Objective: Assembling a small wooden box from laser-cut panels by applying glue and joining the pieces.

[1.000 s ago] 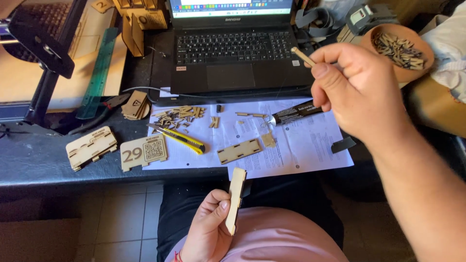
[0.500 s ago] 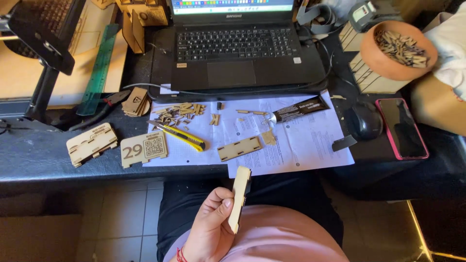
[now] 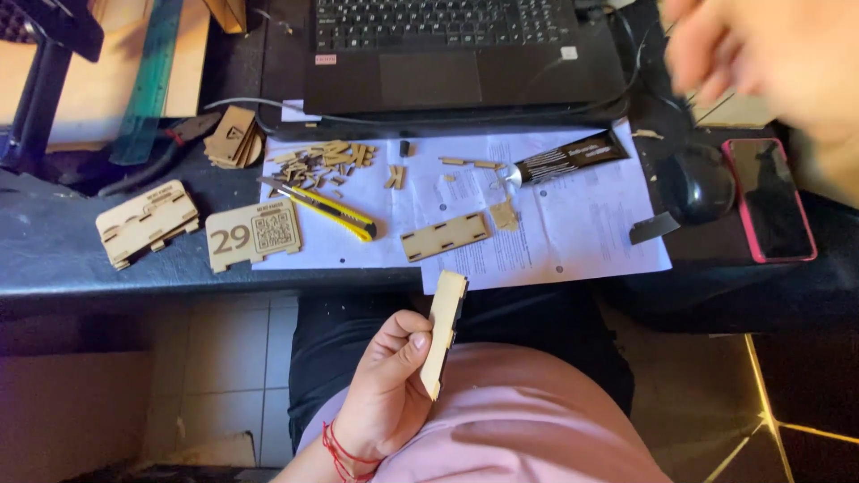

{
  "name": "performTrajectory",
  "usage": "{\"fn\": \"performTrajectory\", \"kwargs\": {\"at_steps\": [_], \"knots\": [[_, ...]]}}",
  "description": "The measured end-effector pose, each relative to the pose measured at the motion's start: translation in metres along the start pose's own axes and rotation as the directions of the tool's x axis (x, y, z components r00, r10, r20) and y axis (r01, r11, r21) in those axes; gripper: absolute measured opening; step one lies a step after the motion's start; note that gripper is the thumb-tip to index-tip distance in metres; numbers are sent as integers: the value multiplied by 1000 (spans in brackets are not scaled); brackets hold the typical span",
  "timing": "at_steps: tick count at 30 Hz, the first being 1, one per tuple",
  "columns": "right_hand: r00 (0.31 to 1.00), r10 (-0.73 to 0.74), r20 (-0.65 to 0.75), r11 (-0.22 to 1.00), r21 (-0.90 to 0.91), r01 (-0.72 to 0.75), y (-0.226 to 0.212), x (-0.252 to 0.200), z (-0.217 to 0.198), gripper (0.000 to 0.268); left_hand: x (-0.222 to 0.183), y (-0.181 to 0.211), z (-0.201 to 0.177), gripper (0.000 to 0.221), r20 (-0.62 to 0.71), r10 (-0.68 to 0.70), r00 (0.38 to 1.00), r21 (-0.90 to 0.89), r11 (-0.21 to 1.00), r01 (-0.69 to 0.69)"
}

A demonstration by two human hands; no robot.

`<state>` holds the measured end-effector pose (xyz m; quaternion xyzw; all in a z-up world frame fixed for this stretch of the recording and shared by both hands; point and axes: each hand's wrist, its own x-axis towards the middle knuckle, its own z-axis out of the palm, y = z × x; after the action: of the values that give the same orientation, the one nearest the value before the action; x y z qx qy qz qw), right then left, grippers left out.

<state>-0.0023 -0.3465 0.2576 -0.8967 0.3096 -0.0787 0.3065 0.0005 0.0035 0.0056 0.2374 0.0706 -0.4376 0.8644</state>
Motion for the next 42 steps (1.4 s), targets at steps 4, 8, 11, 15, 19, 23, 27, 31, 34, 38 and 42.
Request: {"fn": "performTrajectory", "kwargs": {"at_steps": [4,8,11,15,19,23,27,31,34,38,42], "knots": [[944,-304,129,932,246,267,-11,-28,44,33,0,2,-1,10,-10,6,1000,11,1000,-6],[956,-270,114,913,345,216,-16,-45,52,36,2,2,2,11,6,3,1000,8,1000,-3],[966,-222,131,912,377,158,-20,-47,51,34,3,1,4,9,10,-4,1000,30,1000,4],[954,-120,275,969,244,52,-15,-40,57,34,3,1,3,10,1,2,1000,26,1000,-3],[944,14,329,985,156,-69,-20,-41,70,33,1,3,3,9,20,12,1000,12,1000,-12],[943,-121,308,953,302,24,3,-27,77,33,1,4,2,10,0,-10,1000,7,1000,10],[937,-265,227,943,262,203,10,-29,69,27,1,4,2,10,10,3,1000,0,1000,-3],[916,-363,171,919,226,322,5,-64,75,17,1,5,6,12,8,4,1000,8,1000,-4],[895,-417,156,908,114,403,3,-91,88,11,2,3,6,11,6,-23,1000,-17,1000,23],[864,-454,220,889,42,456,5,-115,106,12,1,2,8,10,48,-22,999,-26,999,24],[809,-557,188,831,111,546,1,-129,123,11,1,1,10,13,84,-15,996,-48,999,19]]}}
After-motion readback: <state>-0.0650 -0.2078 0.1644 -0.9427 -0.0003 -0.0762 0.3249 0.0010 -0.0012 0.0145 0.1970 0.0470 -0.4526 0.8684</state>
